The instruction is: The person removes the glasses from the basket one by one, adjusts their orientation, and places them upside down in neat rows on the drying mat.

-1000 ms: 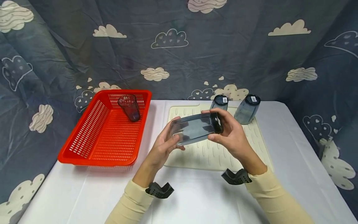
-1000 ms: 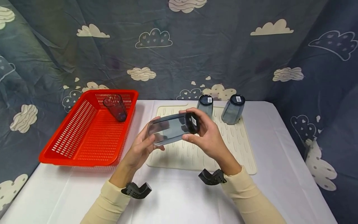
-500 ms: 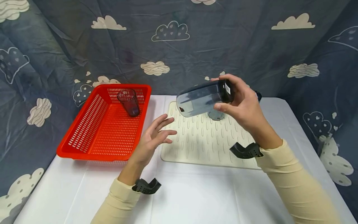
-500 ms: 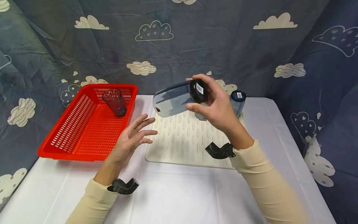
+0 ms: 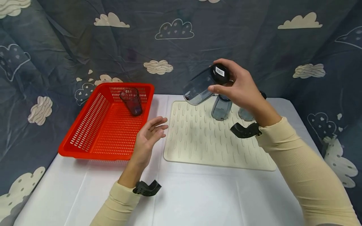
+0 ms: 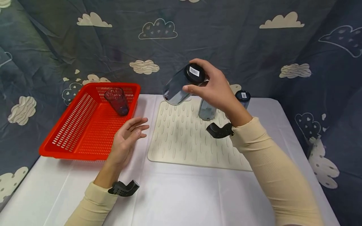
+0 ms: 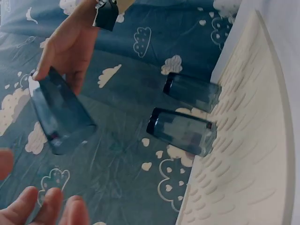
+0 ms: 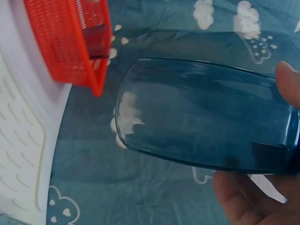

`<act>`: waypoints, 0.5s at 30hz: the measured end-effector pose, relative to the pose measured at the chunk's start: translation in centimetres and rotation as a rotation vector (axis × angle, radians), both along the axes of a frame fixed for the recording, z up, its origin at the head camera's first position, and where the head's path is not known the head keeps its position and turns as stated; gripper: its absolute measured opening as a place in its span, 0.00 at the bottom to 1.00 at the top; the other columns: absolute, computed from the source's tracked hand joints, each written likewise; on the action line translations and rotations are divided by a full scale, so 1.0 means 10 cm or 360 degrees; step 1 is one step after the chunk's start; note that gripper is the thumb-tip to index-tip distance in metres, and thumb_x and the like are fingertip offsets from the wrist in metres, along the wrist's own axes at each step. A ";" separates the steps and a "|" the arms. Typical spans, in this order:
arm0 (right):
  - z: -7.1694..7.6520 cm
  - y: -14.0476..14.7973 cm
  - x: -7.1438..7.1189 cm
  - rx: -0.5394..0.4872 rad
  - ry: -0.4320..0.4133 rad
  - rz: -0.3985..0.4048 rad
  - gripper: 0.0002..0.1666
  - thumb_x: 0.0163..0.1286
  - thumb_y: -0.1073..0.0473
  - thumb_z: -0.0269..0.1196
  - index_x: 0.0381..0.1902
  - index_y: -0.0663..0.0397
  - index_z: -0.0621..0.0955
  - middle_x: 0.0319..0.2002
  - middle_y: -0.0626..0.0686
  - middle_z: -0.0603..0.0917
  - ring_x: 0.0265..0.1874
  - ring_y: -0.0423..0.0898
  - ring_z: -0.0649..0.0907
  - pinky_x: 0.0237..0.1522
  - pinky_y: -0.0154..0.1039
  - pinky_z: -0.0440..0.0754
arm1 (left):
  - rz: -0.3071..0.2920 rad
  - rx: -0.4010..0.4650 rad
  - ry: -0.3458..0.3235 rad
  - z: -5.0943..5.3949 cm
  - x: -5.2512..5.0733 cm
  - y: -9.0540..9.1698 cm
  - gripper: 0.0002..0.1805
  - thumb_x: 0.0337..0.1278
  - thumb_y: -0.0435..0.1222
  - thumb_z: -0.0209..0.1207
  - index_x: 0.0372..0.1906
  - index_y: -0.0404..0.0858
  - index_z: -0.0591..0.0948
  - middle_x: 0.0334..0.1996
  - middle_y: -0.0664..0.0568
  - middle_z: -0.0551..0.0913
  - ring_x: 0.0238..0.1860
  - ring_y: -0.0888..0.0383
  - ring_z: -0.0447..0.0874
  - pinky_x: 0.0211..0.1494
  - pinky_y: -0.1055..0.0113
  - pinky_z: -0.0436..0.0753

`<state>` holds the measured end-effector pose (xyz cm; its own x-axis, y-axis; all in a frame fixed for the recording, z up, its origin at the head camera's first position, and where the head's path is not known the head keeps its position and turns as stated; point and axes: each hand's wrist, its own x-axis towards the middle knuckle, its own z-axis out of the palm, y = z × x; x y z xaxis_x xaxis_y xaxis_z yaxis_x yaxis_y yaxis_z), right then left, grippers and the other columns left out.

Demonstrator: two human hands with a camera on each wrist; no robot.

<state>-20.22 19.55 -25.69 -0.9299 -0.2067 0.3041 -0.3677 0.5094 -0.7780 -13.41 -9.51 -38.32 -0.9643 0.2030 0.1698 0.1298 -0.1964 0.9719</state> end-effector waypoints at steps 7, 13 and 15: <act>-0.10 -0.09 -0.21 0.0146 -0.0086 0.0029 0.41 0.62 0.56 0.71 0.71 0.41 0.68 0.67 0.52 0.73 0.54 0.50 0.82 0.48 0.36 0.82 | 0.0196 0.0092 0.0174 0.03 0.00 -0.06 0.20 0.66 0.24 0.51 0.61 0.24 0.71 0.55 0.54 0.81 0.56 0.55 0.81 0.55 0.70 0.81; -0.21 -0.21 -0.40 0.0233 -0.0157 0.0044 0.43 0.62 0.53 0.72 0.72 0.39 0.68 0.67 0.54 0.75 0.57 0.52 0.81 0.53 0.51 0.82 | 0.0211 0.0094 0.0226 0.02 0.05 -0.14 0.19 0.65 0.22 0.50 0.60 0.22 0.71 0.55 0.50 0.81 0.55 0.54 0.82 0.54 0.69 0.83; -0.26 -0.23 -0.45 0.0241 -0.0182 0.0031 0.44 0.62 0.54 0.72 0.73 0.40 0.67 0.68 0.54 0.73 0.60 0.53 0.80 0.56 0.52 0.81 | 0.0195 0.0083 0.0222 0.02 0.06 -0.16 0.19 0.66 0.22 0.50 0.60 0.22 0.70 0.55 0.50 0.81 0.56 0.54 0.81 0.54 0.70 0.83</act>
